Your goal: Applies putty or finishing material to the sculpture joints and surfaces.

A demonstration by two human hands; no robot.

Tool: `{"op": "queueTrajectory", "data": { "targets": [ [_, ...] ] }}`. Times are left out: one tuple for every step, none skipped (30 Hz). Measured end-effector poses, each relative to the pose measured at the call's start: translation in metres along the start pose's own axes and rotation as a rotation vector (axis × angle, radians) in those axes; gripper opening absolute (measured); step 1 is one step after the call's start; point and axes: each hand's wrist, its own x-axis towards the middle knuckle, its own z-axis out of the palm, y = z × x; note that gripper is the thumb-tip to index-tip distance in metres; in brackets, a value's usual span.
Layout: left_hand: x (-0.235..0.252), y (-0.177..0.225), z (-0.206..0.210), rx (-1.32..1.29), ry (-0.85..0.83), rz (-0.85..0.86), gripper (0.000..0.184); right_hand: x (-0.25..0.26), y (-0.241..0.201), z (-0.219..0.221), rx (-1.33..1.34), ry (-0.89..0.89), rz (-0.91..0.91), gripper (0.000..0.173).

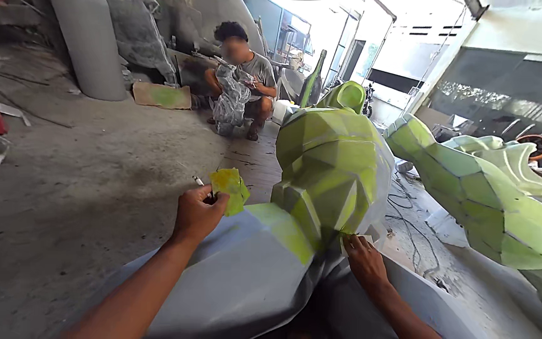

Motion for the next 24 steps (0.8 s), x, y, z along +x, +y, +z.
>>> {"op": "queueTrajectory", "data": {
  "targets": [
    [0.000,0.001,0.001,0.012,-0.018,-0.001,0.018,-0.002,0.003,-0.004,-0.004,-0.016,-0.023,0.032],
    [-0.001,0.002,0.002,0.025,-0.033,0.003,0.018,-0.001,0.005,-0.009,0.008,-0.043,-0.038,0.029],
    [-0.001,0.002,0.002,0.031,-0.040,0.011,0.019,0.002,0.007,-0.015,0.037,-0.081,-0.033,0.027],
    [0.000,0.002,0.003,0.033,-0.047,0.018,0.019,0.007,0.010,-0.021,0.076,-0.115,-0.002,0.027],
    [0.000,0.000,0.003,0.033,-0.051,0.022,0.019,0.013,0.014,-0.026,0.105,-0.146,0.049,0.031],
    [0.000,-0.001,0.004,0.032,-0.053,0.021,0.020,0.020,0.017,-0.028,0.119,-0.160,0.107,0.034],
    [0.000,-0.002,0.003,0.031,-0.053,0.020,0.020,0.027,0.017,-0.028,0.119,-0.159,0.167,0.036],
    [0.000,-0.003,0.003,0.030,-0.054,0.018,0.020,0.034,0.014,-0.027,0.114,-0.157,0.221,0.035],
    [0.001,-0.004,0.003,0.032,-0.051,0.017,0.020,0.041,0.009,-0.026,0.110,-0.169,0.263,0.033],
    [0.002,-0.005,0.003,0.033,-0.052,0.015,0.021,0.045,0.000,-0.027,0.109,-0.209,0.308,0.031],
    [0.003,-0.006,0.002,0.035,-0.058,0.009,0.021,0.048,-0.010,-0.028,0.105,-0.265,0.354,0.030],
    [0.003,-0.007,0.002,0.036,-0.061,0.001,0.021,0.049,-0.019,-0.030,0.105,-0.304,0.394,0.030],
    [0.002,-0.007,0.003,0.038,-0.062,-0.004,0.021,0.048,-0.026,-0.030,0.113,-0.321,0.433,0.032],
    [0.003,-0.006,0.003,0.036,-0.066,-0.007,0.021,0.046,-0.032,-0.029,0.122,-0.323,0.463,0.034],
    [0.004,-0.006,0.003,0.033,-0.067,-0.010,0.021,0.042,-0.039,-0.027,0.121,-0.320,0.480,0.037],
    [0.004,-0.007,0.003,0.032,-0.068,-0.011,0.021,0.037,-0.047,-0.025,0.109,-0.314,0.484,0.039],
    [0.004,-0.007,0.003,0.030,-0.068,-0.011,0.021,0.031,-0.056,-0.023,0.090,-0.300,0.472,0.042],
    [0.004,-0.007,0.003,0.027,-0.067,-0.008,0.021,0.024,-0.064,-0.019,0.067,-0.275,0.451,0.044],
    [0.004,-0.008,0.003,0.024,-0.062,-0.003,0.021,0.016,-0.071,-0.015,0.038,-0.239,0.426,0.044],
    [0.004,-0.008,0.003,0.023,-0.059,-0.003,0.021,0.009,-0.078,-0.011,0.014,-0.208,0.399,0.045],
    [0.005,-0.008,0.003,0.022,-0.058,-0.003,0.021,0.003,-0.082,-0.007,-0.005,-0.169,0.370,0.045],
    [0.005,-0.008,0.003,0.017,-0.062,-0.005,0.021,-0.004,-0.084,-0.003,-0.014,-0.138,0.339,0.045],
    [0.005,-0.007,0.003,0.010,-0.067,-0.009,0.020,-0.009,-0.084,0.000,-0.011,-0.119,0.305,0.045],
    [0.005,-0.007,0.003,0.008,-0.071,-0.012,0.019,-0.012,-0.081,0.002,0.004,-0.108,0.274,0.045]
  ]
}}
